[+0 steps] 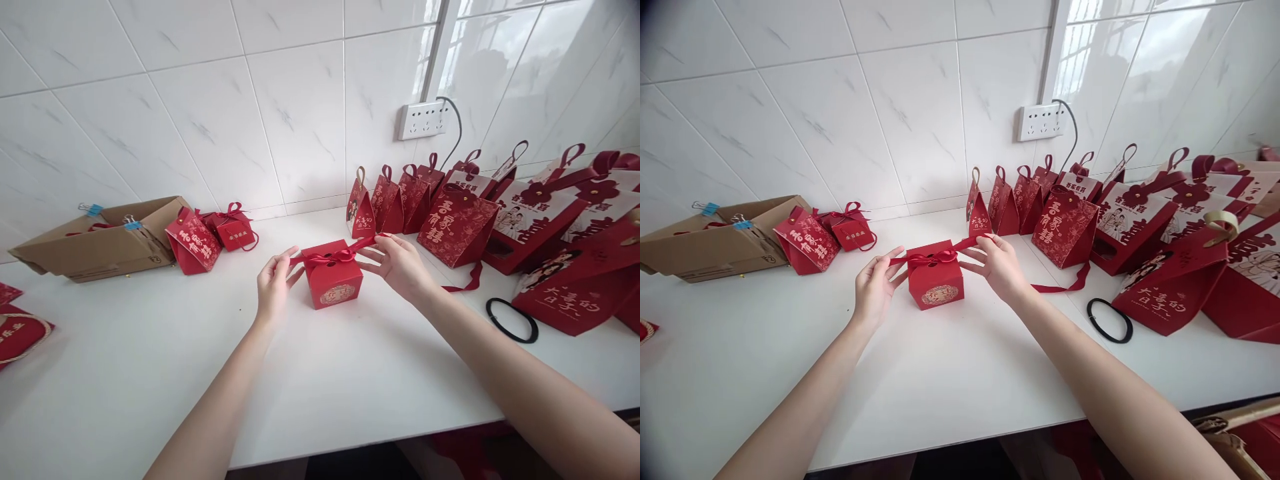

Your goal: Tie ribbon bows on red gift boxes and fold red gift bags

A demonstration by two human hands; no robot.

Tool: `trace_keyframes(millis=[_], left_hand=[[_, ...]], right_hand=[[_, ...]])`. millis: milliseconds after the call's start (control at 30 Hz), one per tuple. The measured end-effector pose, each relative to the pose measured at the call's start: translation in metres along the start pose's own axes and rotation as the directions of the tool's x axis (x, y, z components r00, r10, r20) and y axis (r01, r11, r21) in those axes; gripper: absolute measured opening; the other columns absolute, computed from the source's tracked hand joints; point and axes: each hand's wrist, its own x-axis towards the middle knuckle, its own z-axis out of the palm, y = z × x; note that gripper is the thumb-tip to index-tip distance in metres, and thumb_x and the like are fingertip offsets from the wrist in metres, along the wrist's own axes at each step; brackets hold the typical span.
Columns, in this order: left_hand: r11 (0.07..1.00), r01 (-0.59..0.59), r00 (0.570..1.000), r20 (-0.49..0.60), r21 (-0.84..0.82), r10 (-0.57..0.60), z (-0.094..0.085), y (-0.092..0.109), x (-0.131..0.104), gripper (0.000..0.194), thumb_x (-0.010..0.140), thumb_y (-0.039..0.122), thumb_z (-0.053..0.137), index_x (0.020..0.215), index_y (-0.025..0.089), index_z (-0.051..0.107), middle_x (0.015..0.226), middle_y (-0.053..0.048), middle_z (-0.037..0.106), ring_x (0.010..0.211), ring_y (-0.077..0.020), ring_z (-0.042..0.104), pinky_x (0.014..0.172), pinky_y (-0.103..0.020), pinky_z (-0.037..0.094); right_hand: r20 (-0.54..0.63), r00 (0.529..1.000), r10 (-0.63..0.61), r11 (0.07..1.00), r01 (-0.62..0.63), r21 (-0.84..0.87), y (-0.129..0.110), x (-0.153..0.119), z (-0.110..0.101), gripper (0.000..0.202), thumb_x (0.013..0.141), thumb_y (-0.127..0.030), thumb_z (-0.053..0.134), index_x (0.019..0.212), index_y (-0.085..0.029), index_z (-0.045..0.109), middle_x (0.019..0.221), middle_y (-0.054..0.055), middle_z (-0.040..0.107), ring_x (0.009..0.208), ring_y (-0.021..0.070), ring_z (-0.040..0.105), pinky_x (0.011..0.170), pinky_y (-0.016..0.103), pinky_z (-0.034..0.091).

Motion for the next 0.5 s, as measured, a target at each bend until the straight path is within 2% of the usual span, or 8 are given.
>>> trace_keyframes(millis=[67,233,500], left_hand=[[0.999,-0.014,1.0,-0.028,-0.039,0.013,0.001,0.002,0.001,0.027,0.077,0.039,0.064,0.065,0.017,0.052,0.113,-0.01,0.066,0.111,-0.0249,0.06,0.093,-0.043,0.051],[0.996,-0.039,0.995,-0.098,-0.086,0.03,-0.002,0.008,0.005,0.024,0.074,0.03,0.062,0.059,0.018,0.047,0.095,-0.009,0.072,0.099,-0.023,0.065,0.092,-0.042,0.05],[0.989,-0.048,0.973,-0.231,-0.138,0.015,-0.011,0.012,0.014,0.014,0.072,0.027,0.06,0.063,0.019,0.052,0.085,-0.006,0.07,0.103,-0.0224,0.063,0.09,-0.037,0.048]], right_hand=[[-0.042,0.998,-0.038,0.999,0.038,0.014,0.0,0.001,-0.002,0.015,0.078,-0.026,0.062,0.07,-0.021,0.05,0.086,0.001,0.061,0.089,0.0207,0.066,0.086,0.044,0.055],[-0.172,0.979,-0.107,0.992,0.116,0.041,-0.003,0.006,-0.007,0.018,0.077,-0.024,0.063,0.066,-0.021,0.049,0.075,-0.001,0.055,0.078,0.0163,0.064,0.087,0.044,0.055],[-0.324,0.937,-0.129,0.988,0.149,0.037,-0.011,0.012,-0.016,0.018,0.076,-0.023,0.064,0.067,-0.023,0.048,0.069,-0.003,0.054,0.07,0.0139,0.062,0.08,0.039,0.057]])
